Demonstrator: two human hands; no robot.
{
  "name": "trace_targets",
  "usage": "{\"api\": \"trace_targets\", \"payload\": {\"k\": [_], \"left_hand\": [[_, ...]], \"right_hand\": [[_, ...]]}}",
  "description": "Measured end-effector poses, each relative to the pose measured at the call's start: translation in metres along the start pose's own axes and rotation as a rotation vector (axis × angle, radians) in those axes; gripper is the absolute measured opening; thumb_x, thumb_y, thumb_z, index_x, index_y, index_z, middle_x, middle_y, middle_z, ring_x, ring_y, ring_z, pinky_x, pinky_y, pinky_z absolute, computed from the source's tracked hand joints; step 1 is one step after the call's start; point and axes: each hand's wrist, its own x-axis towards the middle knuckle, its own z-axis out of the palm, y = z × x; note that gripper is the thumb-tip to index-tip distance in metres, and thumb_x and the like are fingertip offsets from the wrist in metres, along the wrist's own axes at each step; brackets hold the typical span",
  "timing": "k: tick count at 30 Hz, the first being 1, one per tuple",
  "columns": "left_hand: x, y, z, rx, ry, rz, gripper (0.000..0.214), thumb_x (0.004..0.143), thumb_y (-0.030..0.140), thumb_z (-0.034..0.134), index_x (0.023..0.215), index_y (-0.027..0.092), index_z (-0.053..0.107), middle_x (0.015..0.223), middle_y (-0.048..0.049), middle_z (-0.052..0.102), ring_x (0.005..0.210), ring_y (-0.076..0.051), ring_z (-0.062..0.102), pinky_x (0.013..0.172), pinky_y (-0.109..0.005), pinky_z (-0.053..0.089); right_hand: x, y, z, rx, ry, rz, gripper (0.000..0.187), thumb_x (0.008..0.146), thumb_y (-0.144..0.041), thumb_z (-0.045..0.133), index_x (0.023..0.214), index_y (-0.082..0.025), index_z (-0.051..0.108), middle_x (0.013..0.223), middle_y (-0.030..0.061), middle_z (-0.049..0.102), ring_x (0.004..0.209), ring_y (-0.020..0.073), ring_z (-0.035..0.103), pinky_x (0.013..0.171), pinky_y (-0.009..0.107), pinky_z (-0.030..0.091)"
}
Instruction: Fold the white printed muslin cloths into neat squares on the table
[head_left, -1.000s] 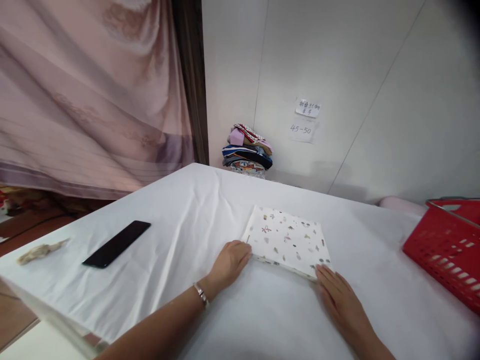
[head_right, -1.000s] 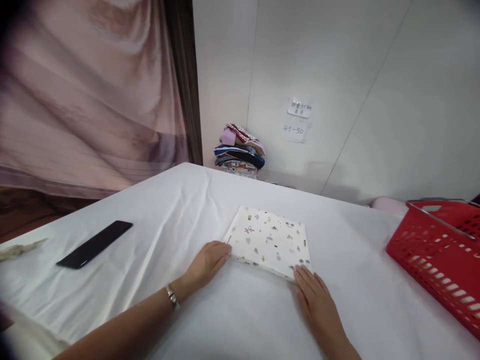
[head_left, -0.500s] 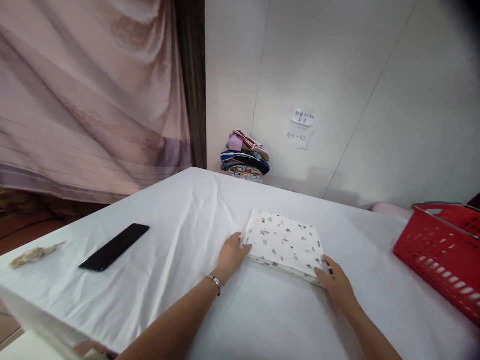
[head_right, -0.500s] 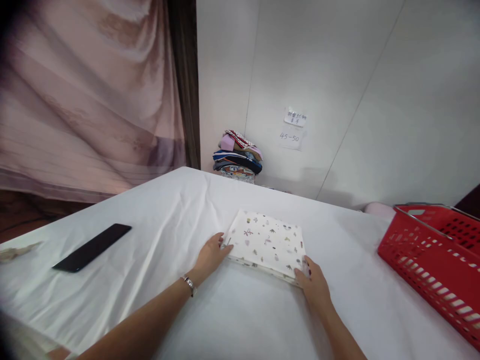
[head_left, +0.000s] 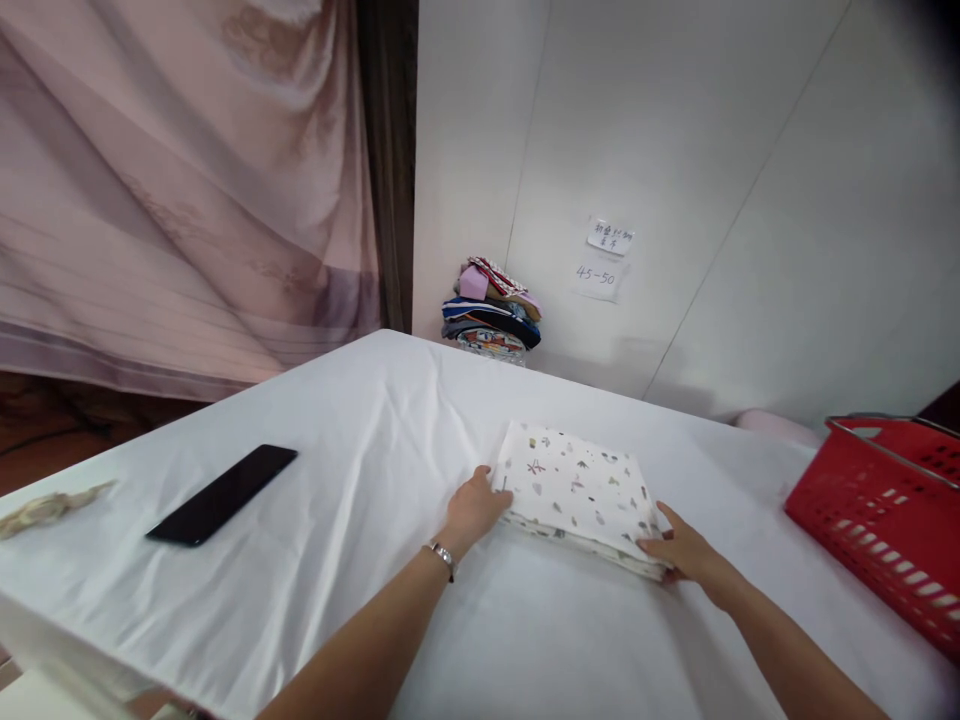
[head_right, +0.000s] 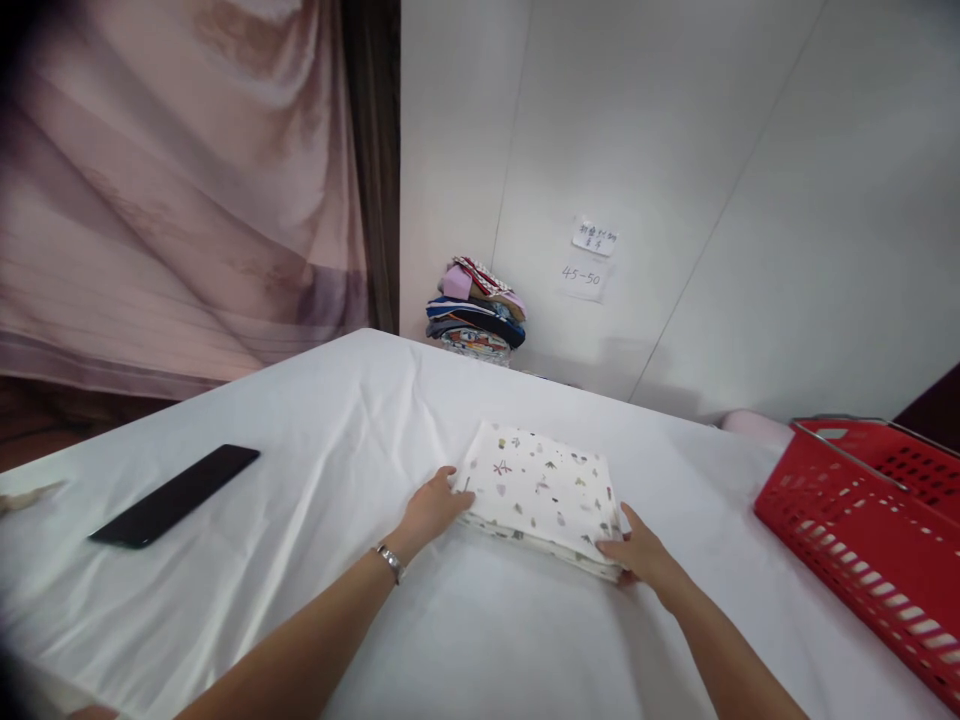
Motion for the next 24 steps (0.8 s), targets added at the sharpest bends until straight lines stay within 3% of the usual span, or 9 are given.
{"api": "trace_targets", "payload": {"k": [7,12,15,19,24], "left_hand": [[0.001,-0.006,0.012,-0.425,0.003,-0.001,0.051,0.074,0.039,0.059,0.118,0.017,0.045,0.096,-0.0068,0.062,0.082,-0.018,0.061,0.07,-0.027,0.045],[0.002,-0.009,0.016,-0.697,-0.046,-0.062,0.067,0.074,0.037,0.061,0.13,0.012,0.033,0.103,-0.0125,0.058,0.081,-0.018,0.061,0.063,-0.026,0.049],[0.002,-0.009,0.015,-0.781,-0.077,-0.085,0.074,0.075,0.037,0.062,0.135,0.012,0.027,0.111,-0.0145,0.056,0.086,-0.019,0.061,0.062,-0.025,0.05],[0.002,-0.009,0.012,-0.863,-0.129,-0.122,0.075,0.076,0.04,0.061,0.136,0.013,0.025,0.117,-0.0154,0.055,0.087,-0.019,0.061,0.06,-0.025,0.051],[0.0,-0.008,0.007,-0.983,-0.194,-0.149,0.074,0.076,0.034,0.061,0.136,0.014,0.024,0.113,-0.0152,0.058,0.083,-0.018,0.062,0.058,-0.024,0.051]], "right_hand": [[0.008,0.006,-0.004,0.205,-0.016,0.115,0.094,0.062,-0.044,0.074,0.138,-0.02,0.024,0.107,0.01,0.059,0.072,0.0154,0.06,0.059,0.025,0.052],[0.015,0.002,-0.003,0.224,-0.027,0.145,0.047,0.065,-0.045,0.071,0.101,-0.019,0.057,0.088,0.0064,0.065,0.065,0.013,0.06,0.052,0.02,0.047],[0.014,0.0,-0.003,0.246,-0.06,0.143,0.033,0.067,-0.043,0.071,0.085,-0.019,0.06,0.075,0.0025,0.064,0.06,0.0105,0.057,0.048,0.018,0.043],[0.012,0.003,-0.003,0.277,-0.12,0.144,0.03,0.068,-0.043,0.07,0.077,-0.017,0.059,0.06,-0.0009,0.058,0.047,0.0074,0.05,0.039,0.016,0.037],[0.015,0.007,-0.001,0.315,-0.129,0.178,0.031,0.066,-0.042,0.073,0.079,-0.017,0.058,0.064,0.0,0.06,0.049,0.0074,0.053,0.042,0.016,0.042]]}}
